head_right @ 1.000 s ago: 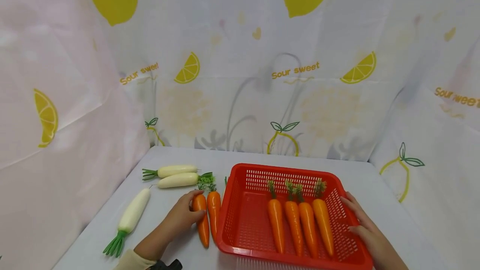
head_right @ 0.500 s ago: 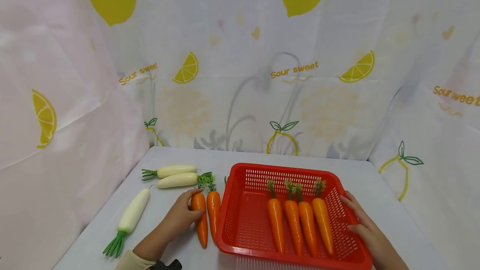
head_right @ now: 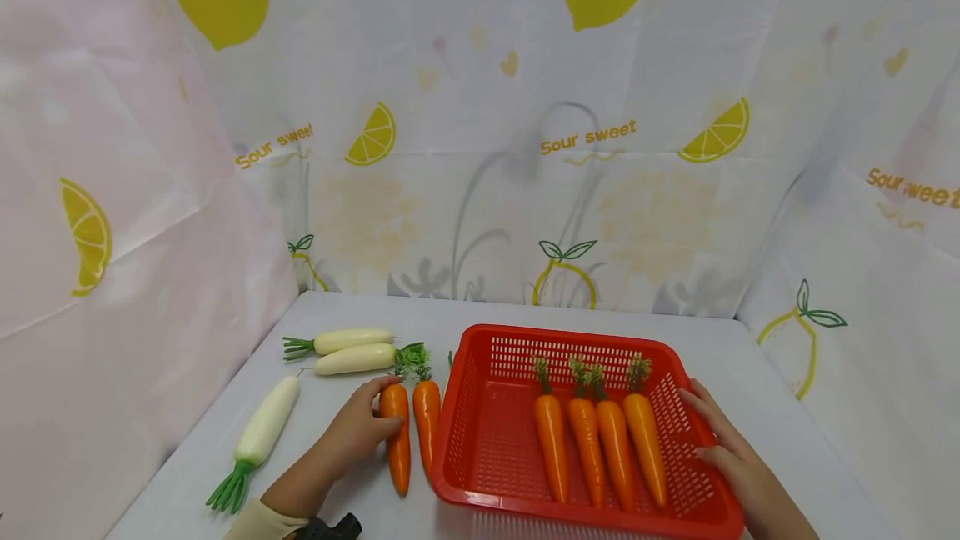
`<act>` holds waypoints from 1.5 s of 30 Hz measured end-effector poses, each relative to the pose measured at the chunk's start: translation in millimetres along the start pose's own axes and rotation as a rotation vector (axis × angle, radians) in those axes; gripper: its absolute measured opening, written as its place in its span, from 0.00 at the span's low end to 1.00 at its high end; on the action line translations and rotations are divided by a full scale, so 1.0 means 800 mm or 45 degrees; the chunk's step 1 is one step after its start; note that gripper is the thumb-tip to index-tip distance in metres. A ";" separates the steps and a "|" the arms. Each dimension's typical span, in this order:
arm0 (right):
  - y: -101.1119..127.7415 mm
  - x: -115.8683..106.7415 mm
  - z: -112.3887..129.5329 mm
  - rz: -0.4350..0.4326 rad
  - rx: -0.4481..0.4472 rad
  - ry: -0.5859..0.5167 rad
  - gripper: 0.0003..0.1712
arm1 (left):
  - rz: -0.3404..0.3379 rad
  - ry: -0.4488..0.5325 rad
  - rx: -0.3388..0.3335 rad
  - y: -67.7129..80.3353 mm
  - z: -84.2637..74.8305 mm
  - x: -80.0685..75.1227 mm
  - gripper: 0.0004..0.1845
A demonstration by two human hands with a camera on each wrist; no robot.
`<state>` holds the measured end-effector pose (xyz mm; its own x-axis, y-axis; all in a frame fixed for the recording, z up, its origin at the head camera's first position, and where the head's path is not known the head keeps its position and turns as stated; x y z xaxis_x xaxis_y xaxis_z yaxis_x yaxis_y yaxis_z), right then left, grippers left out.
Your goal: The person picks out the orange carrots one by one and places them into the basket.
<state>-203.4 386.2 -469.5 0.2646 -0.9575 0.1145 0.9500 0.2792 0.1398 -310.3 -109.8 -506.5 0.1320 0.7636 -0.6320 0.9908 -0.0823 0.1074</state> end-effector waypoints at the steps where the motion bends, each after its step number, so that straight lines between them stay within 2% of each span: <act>1: 0.000 0.000 0.000 -0.001 -0.001 0.000 0.37 | -0.003 0.002 -0.002 0.000 -0.001 -0.001 0.34; 14: 0.001 0.001 0.001 -0.023 0.015 0.005 0.37 | 0.004 0.035 -0.037 0.005 -0.007 -0.013 0.34; 22: -0.002 -0.001 0.000 -0.081 0.027 0.053 0.37 | -0.036 0.061 -0.070 0.008 -0.016 -0.034 0.33; 30: 0.000 -0.001 0.002 -0.063 0.006 0.066 0.37 | 0.005 0.096 -0.035 0.011 -0.041 -0.046 0.33; 37: 0.001 0.002 0.005 -0.057 -0.024 0.093 0.37 | 0.061 0.225 0.053 0.001 -0.070 -0.058 0.31; 45: 0.000 -0.001 0.003 -0.089 -0.006 0.105 0.37 | 0.142 0.276 0.152 -0.002 -0.106 -0.055 0.30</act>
<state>-204.0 387.0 -467.5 0.2099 -0.9774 0.0235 0.9674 0.2111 0.1398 -320.2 -88.9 -413.6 0.2435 0.8638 -0.4411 0.9688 -0.2384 0.0680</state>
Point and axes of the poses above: each hand's wrist, its own y-axis away from the middle knuckle, its own x-axis out of the palm, z = x × y, the point moved 4 cm from there along -y, towards the middle knuckle, and after that the axes turned 8 degrees about -y, right-handed, at the moved point
